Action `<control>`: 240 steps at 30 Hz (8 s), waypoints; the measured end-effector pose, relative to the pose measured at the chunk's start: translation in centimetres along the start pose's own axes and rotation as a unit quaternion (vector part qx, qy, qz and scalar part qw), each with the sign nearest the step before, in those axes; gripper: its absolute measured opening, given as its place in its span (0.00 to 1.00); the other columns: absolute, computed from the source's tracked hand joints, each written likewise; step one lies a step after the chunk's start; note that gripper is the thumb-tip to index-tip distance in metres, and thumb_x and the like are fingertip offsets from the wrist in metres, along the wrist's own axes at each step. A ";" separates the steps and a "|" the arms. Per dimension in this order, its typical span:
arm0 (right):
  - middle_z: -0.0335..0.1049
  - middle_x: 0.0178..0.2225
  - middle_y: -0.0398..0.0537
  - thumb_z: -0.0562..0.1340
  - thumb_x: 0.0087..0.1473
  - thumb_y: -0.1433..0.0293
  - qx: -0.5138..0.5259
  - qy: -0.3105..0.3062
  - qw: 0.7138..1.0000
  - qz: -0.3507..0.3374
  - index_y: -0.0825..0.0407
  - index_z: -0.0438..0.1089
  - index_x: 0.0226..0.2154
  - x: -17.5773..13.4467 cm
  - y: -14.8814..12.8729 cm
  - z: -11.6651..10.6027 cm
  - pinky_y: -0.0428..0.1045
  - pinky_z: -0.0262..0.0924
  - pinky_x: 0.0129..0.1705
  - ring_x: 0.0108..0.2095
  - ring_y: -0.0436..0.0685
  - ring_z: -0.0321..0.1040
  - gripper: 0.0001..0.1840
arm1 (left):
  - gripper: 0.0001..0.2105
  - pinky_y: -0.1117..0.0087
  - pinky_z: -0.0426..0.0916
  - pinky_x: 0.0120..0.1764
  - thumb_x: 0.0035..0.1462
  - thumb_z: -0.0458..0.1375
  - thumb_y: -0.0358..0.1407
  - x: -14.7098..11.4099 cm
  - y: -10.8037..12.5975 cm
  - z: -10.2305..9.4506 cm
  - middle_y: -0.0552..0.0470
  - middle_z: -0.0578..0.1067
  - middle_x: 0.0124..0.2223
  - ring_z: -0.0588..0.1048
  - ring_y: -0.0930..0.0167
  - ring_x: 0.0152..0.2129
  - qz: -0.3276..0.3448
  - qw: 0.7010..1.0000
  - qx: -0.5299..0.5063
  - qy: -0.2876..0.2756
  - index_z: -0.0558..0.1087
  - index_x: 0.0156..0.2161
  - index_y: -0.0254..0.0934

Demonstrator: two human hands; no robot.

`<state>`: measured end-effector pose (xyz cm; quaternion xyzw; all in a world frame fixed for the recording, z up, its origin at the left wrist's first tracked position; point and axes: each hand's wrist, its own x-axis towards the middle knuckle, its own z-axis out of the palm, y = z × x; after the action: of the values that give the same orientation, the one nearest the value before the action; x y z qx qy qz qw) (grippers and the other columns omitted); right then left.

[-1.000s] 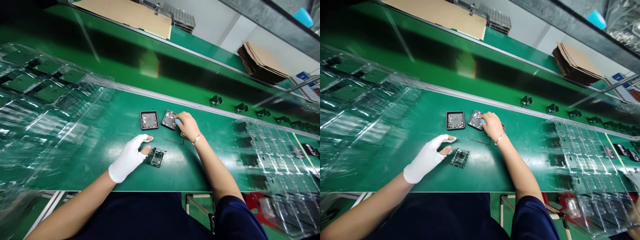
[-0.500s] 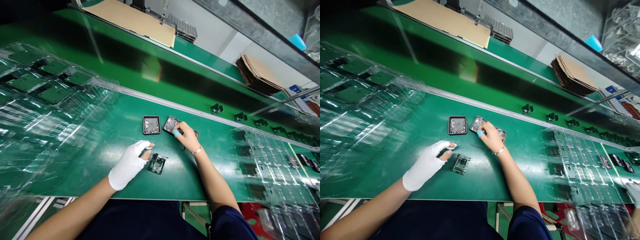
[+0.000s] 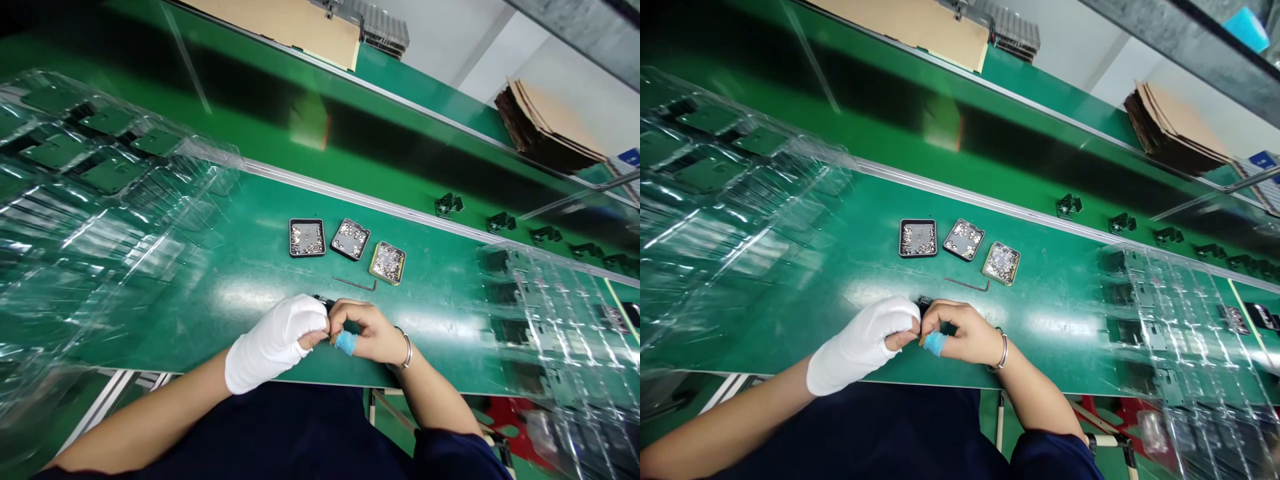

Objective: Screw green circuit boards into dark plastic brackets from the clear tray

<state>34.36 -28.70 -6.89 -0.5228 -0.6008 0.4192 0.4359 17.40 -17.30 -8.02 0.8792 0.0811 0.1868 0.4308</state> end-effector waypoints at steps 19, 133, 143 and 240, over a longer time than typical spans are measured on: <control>0.66 0.30 0.47 0.55 0.56 0.74 -0.354 0.048 0.934 -0.027 0.51 0.65 0.34 -0.4 2.6 0.7 0.51 0.55 0.39 0.32 0.56 0.61 0.05 | 0.17 0.58 0.71 0.44 0.51 0.55 0.36 -0.7 -1.6 1.9 0.43 0.71 0.44 0.73 0.61 0.42 -0.072 0.991 0.103 0.037 0.66 0.48 0.36; 0.67 0.42 0.52 0.57 0.55 0.75 -0.223 0.098 0.968 -0.052 0.50 0.66 0.34 -0.1 2.3 0.5 0.56 0.61 0.48 0.45 0.57 0.65 0.05 | 0.25 0.55 0.68 0.50 0.52 0.58 0.38 -0.5 -2.0 2.2 0.40 0.70 0.52 0.71 0.59 0.49 -0.191 0.982 0.014 -0.011 0.60 0.54 0.36; 0.68 0.41 0.52 0.55 0.51 0.79 -0.294 0.094 0.950 -0.052 0.49 0.64 0.35 0.0 2.7 1.4 0.56 0.62 0.47 0.44 0.59 0.64 0.11 | 0.18 0.57 0.70 0.43 0.47 0.57 0.33 -0.8 -1.2 2.3 0.42 0.71 0.43 0.73 0.59 0.40 -0.085 0.986 0.139 0.046 0.64 0.46 0.35; 0.72 0.38 0.47 0.58 0.57 0.66 -0.353 0.141 0.923 -0.054 0.49 0.63 0.35 -0.4 1.2 0.6 0.62 0.46 0.61 0.41 0.55 0.67 0.04 | 0.39 0.52 0.68 0.52 0.53 0.58 0.50 -2.6 -3.9 -1.0 0.36 0.65 0.60 0.67 0.52 0.55 -0.054 0.985 0.164 0.002 0.50 0.64 0.36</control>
<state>34.08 -29.04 -8.20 -0.6634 -0.6695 0.0773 0.3250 14.71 -14.93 -11.19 0.9317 0.1591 0.1494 0.2905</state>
